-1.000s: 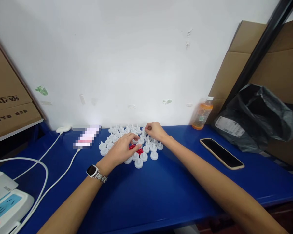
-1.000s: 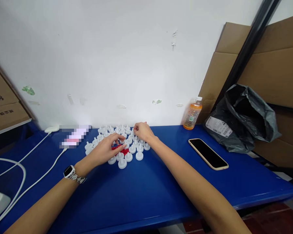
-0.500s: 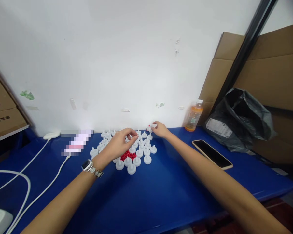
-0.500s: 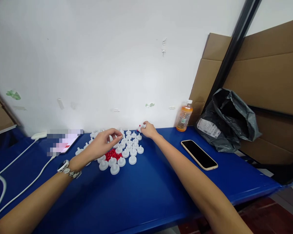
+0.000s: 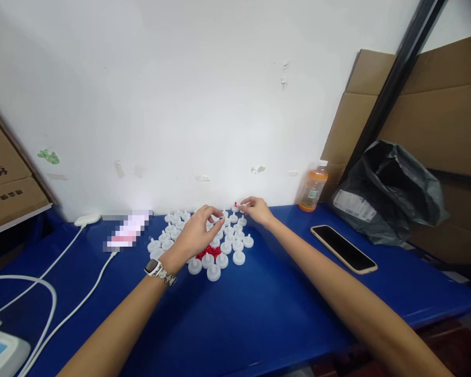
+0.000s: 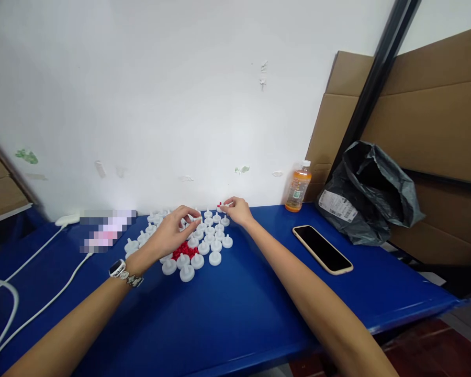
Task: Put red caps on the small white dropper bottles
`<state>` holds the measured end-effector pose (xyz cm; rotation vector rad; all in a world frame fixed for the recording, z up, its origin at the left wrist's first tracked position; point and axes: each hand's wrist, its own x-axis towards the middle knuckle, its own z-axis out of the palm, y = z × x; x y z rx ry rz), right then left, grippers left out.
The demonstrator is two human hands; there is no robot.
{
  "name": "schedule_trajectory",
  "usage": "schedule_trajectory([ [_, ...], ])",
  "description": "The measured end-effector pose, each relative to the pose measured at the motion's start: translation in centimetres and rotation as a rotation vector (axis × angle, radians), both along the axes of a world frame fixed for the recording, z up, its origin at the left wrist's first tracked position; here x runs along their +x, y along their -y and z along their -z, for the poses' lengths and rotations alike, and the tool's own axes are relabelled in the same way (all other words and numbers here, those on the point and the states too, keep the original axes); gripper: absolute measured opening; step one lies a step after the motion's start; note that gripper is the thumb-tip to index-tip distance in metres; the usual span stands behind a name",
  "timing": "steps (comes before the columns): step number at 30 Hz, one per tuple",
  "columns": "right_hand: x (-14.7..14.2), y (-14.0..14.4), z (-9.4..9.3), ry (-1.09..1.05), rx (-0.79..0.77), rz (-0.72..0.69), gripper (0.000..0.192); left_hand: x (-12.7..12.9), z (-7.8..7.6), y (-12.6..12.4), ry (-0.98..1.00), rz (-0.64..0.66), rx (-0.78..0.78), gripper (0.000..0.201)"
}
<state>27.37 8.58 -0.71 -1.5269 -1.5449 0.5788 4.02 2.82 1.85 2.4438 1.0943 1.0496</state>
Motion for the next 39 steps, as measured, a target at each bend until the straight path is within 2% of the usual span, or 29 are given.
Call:
schedule_trajectory([
  [1, -0.8, 1.2, -0.5, -0.083, 0.005, -0.036, 0.028, 0.0, 0.1, 0.4, 0.033, -0.012, 0.008, 0.030],
  [3, -2.8, 3.9, -1.6, -0.547, -0.034, -0.241, 0.032, 0.0, 0.3, 1.3, 0.099, -0.022, -0.004, 0.039],
  [5, -5.3, 6.4, -2.5, -0.820, -0.113, -0.406, 0.033, -0.1, 0.4, 2.0, 0.143, 0.004, -0.033, 0.043],
  [7, -7.8, 8.2, -2.8, -0.963, -0.147, -0.467, 0.029, -0.6, 0.6, 2.5, 0.156, 0.046, -0.068, 0.041],
  [9, -9.7, 9.1, -2.7, -0.992, -0.156, -0.474, 0.027, -1.5, 0.8, 2.7, 0.158, 0.048, -0.097, 0.039],
  [11, -11.0, 9.4, -2.3, -0.921, -0.153, -0.482, 0.026, -2.5, 1.0, 2.6, 0.137, -0.002, -0.105, 0.041],
  [15, -11.2, 9.3, -1.9, -0.550, -0.073, -0.501, 0.026, -3.9, 0.8, 2.4, -0.021, -0.072, -0.062, 0.041],
  [18, -10.5, 8.9, -2.3, -0.320, -0.015, -0.424, 0.036, -4.0, 0.4, 2.6, -0.116, -0.001, -0.005, 0.035],
  [22, -9.9, 8.1, -2.3, -0.117, 0.097, -0.345, 0.045, -4.0, 0.5, 2.4, -0.109, 0.120, 0.025, 0.029],
  [24, -9.7, 8.0, -2.0, -0.086, 0.139, -0.379, 0.044, -4.1, 0.9, 2.4, -0.089, 0.148, 0.001, 0.034],
  [27, -9.8, 8.7, -1.8, -0.004, 0.167, -0.436, 0.039, -4.3, 1.1, 2.6, -0.062, 0.118, -0.057, 0.046],
  [31, -10.5, 9.9, -1.7, 0.110, 0.244, -0.363, 0.033, -4.3, 0.6, 3.5, -0.054, 0.082, -0.023, 0.056],
  [35, -10.6, 9.9, -1.6, 0.130, 0.304, -0.243, 0.032, -4.2, 0.2, 4.1, -0.103, 0.062, 0.020, 0.055],
  [39, -9.9, 9.4, -1.3, 0.067, 0.317, -0.253, 0.036, -3.9, 0.3, 4.1, -0.173, 0.059, 0.053, 0.040],
])
